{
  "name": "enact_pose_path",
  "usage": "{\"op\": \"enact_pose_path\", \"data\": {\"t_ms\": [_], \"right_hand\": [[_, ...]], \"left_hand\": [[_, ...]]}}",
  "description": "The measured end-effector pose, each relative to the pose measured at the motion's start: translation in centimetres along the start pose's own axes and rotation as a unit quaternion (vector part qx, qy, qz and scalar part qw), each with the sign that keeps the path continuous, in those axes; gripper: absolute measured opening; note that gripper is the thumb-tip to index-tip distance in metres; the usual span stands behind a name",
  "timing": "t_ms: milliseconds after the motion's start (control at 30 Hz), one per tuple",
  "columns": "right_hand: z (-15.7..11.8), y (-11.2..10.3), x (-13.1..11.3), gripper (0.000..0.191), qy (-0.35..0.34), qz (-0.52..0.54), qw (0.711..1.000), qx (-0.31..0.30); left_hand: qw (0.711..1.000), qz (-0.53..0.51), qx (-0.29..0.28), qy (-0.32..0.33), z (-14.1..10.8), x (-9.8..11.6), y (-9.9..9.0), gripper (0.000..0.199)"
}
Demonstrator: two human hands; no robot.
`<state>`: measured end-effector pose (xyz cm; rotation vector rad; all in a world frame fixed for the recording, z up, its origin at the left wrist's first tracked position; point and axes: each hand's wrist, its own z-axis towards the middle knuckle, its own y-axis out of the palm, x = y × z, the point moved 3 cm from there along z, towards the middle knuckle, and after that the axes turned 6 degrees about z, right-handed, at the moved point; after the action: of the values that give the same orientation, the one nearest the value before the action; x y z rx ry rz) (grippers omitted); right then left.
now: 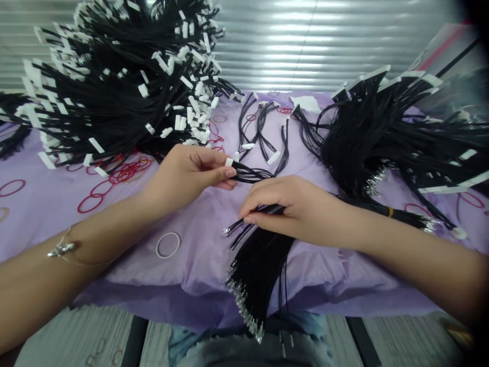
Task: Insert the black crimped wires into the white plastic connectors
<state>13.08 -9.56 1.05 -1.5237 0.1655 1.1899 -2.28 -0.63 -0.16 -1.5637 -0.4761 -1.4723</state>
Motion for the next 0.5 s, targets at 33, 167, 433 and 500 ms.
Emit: {"op": "enact_pose_path", "data": {"t_ms": [33,167,433,500], "right_hand": [[0.0,-0.1,0.0,0.014,0.010,0.001,1.000,0.014],[0.0,-0.4,-0.2,0.010,0.070,0.014,0.994,0.082],[-0.3,-1.5,0.3,0.009,0.120,0.098,0.969,0.192],[-0.3,-1.8,0.5,0.009,0.136,0.086,0.964,0.214]], "left_hand": [[1.000,-0.025,-0.016,-0.010,-0.1,0.1,0.1,0.008],[0.994,-0.080,-0.069,-0.021,-0.6,0.2,0.6,0.010],[0.966,-0.209,-0.125,-0.089,-0.7,-0.5,1.6,0.011],[0.962,-0.221,-0.130,-0.094,-0.8,-0.4,1.8,0.010]]}}
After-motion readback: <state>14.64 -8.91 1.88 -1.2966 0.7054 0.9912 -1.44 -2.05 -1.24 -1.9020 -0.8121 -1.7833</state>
